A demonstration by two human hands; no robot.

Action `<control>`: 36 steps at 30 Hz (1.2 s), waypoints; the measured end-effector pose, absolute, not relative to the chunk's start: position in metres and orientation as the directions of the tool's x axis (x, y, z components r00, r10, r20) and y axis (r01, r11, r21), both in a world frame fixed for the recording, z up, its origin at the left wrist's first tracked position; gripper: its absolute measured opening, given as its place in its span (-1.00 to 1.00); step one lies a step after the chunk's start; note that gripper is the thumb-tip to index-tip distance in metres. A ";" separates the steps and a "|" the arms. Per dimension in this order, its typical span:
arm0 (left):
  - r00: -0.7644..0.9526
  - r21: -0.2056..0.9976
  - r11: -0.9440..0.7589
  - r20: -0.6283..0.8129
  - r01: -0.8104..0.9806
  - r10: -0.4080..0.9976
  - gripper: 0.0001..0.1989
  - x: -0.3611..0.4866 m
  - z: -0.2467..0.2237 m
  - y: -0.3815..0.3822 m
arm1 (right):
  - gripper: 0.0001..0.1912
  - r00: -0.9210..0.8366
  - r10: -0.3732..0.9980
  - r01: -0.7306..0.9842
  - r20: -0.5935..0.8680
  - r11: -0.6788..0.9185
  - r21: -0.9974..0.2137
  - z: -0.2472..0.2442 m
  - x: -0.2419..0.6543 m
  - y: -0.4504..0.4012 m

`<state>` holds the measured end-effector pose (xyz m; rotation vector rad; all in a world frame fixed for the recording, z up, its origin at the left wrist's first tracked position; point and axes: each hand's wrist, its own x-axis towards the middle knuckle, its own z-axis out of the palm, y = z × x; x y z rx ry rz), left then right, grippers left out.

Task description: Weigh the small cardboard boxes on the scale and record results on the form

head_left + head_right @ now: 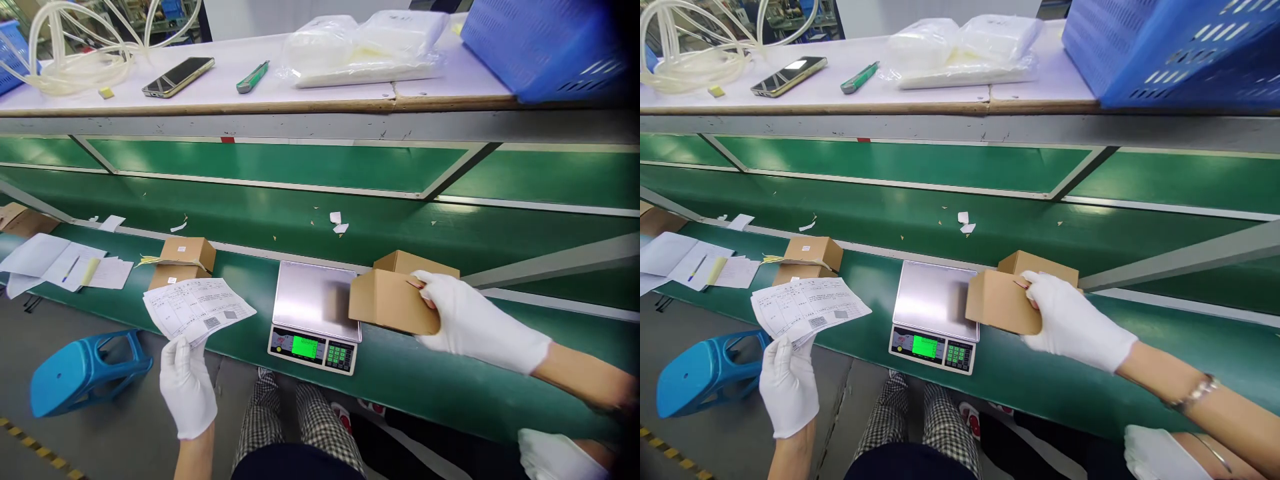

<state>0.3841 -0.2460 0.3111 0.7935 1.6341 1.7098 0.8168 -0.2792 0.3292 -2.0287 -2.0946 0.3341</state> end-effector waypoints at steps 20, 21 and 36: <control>-0.687 0.998 0.013 -0.054 -0.065 0.725 -0.74 0.354 0.313 -0.257 | -0.56 -0.326 0.945 0.897 0.028 0.319 -0.305 0.268 0.708 -0.199; -0.682 0.998 0.012 -0.054 -0.066 0.729 -0.75 0.354 0.313 -0.257 | -0.56 -0.318 0.948 0.899 0.025 0.310 -0.308 0.267 0.708 -0.199; -0.613 0.991 -0.073 -0.012 -0.113 0.790 -0.83 0.362 0.323 -0.254 | -0.66 -0.093 0.990 0.994 -0.105 0.087 -0.061 0.293 0.704 -0.197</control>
